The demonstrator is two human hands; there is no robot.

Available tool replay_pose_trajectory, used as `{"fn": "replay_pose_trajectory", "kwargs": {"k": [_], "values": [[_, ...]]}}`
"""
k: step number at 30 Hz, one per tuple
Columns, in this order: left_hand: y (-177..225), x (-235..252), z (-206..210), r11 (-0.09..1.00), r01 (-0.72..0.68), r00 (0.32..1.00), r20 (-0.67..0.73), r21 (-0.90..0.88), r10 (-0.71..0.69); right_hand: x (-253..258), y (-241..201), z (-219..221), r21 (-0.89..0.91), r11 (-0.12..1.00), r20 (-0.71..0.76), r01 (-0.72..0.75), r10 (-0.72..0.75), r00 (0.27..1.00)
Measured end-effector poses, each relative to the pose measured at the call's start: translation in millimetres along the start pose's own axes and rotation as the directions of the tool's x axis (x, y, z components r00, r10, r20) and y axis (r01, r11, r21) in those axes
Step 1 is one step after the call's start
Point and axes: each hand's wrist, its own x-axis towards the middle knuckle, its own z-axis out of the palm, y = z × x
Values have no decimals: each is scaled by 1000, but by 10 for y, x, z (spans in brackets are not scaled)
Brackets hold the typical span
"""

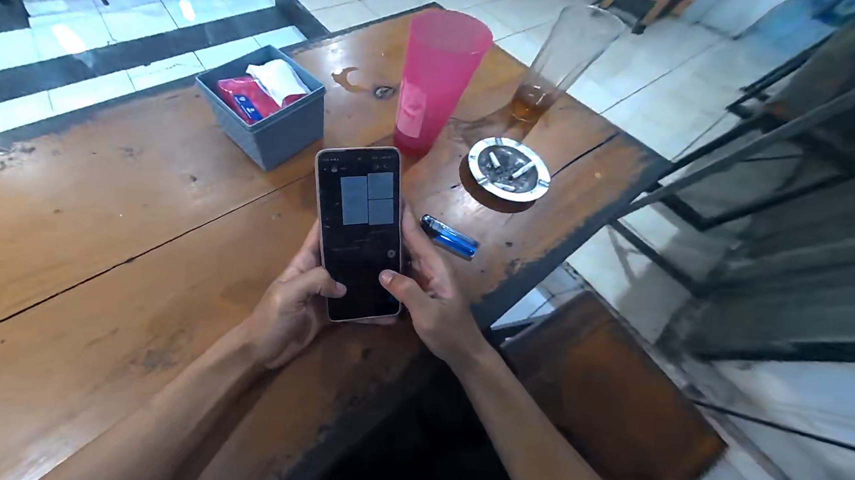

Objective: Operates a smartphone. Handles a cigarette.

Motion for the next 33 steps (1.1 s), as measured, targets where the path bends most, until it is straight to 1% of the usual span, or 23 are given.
{"fn": "replay_pose_trajectory", "kwargs": {"k": [4,12,18,25,29,31,33], "values": [[-2,0,2,1000,-2,1000,12,-24,2,0,-19,-13,-40,999,8,-14,14,1000],[5,-4,6,1000,12,1000,-8,-14,-12,6,-29,-5,-39,998,9,-41,41,999],[8,2,-5,1000,-5,1000,29,1,5,16,-20,6,-41,998,-2,-48,48,999],[9,-4,5,1000,3,1000,1,-3,-3,23,-13,-7,-70,996,22,-53,55,998],[1,-4,13,1000,-1,1000,-26,1,1,21,-17,-20,-98,995,76,-19,27,997],[3,-6,28,1000,-1,999,-43,16,1,24,-22,-11,-113,993,76,-18,27,997],[4,-5,39,1000,3,998,-55,26,-1,17,-22,-19,-78,997,55,-24,28,998]]}}
